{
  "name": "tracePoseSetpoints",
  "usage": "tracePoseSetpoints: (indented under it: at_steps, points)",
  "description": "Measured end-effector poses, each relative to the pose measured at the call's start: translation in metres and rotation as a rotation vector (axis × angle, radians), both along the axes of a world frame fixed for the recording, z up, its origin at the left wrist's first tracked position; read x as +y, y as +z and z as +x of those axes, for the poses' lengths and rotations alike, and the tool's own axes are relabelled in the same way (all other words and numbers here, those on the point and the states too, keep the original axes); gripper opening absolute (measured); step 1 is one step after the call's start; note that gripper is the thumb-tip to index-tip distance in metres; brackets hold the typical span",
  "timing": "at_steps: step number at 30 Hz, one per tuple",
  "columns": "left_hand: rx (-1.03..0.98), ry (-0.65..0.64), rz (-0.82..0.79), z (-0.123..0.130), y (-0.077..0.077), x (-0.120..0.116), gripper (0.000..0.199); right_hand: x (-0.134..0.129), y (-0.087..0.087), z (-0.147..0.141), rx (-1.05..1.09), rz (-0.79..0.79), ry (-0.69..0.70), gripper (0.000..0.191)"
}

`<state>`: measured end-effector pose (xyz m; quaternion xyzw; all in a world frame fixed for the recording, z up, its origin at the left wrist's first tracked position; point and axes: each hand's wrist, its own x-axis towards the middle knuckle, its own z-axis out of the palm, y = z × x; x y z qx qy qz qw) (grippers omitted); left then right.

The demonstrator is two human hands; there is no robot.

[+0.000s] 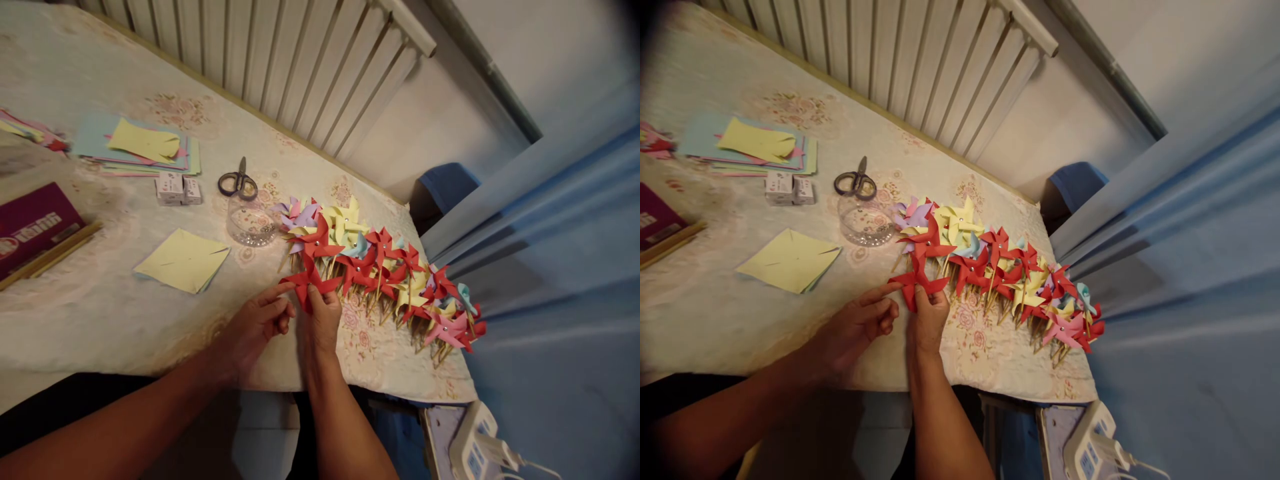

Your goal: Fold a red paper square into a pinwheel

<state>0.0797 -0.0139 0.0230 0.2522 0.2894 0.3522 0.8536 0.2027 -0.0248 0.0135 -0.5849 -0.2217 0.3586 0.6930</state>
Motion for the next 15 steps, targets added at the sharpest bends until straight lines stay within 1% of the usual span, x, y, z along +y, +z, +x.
tracePoseSetpoints:
  at_steps: [4,9,12,15]
  points:
    - [-0.082,-0.007,-0.034,0.003,-0.002,-0.001,0.050,0.001,-0.005,0.000,0.056,0.028,0.016,0.023]
    - [-0.246,-0.014,-0.091,0.006,-0.009,0.001,0.048,0.001,-0.005,0.000,0.141,0.079,0.053,0.024]
    - [-0.333,-0.046,-0.097,0.008,-0.013,0.002,0.038,0.000,-0.004,0.000,0.176,0.097,0.077,0.022]
    - [-0.370,-0.066,-0.084,0.009,-0.013,0.002,0.023,0.000,-0.006,0.000,0.198,0.101,0.104,0.020]
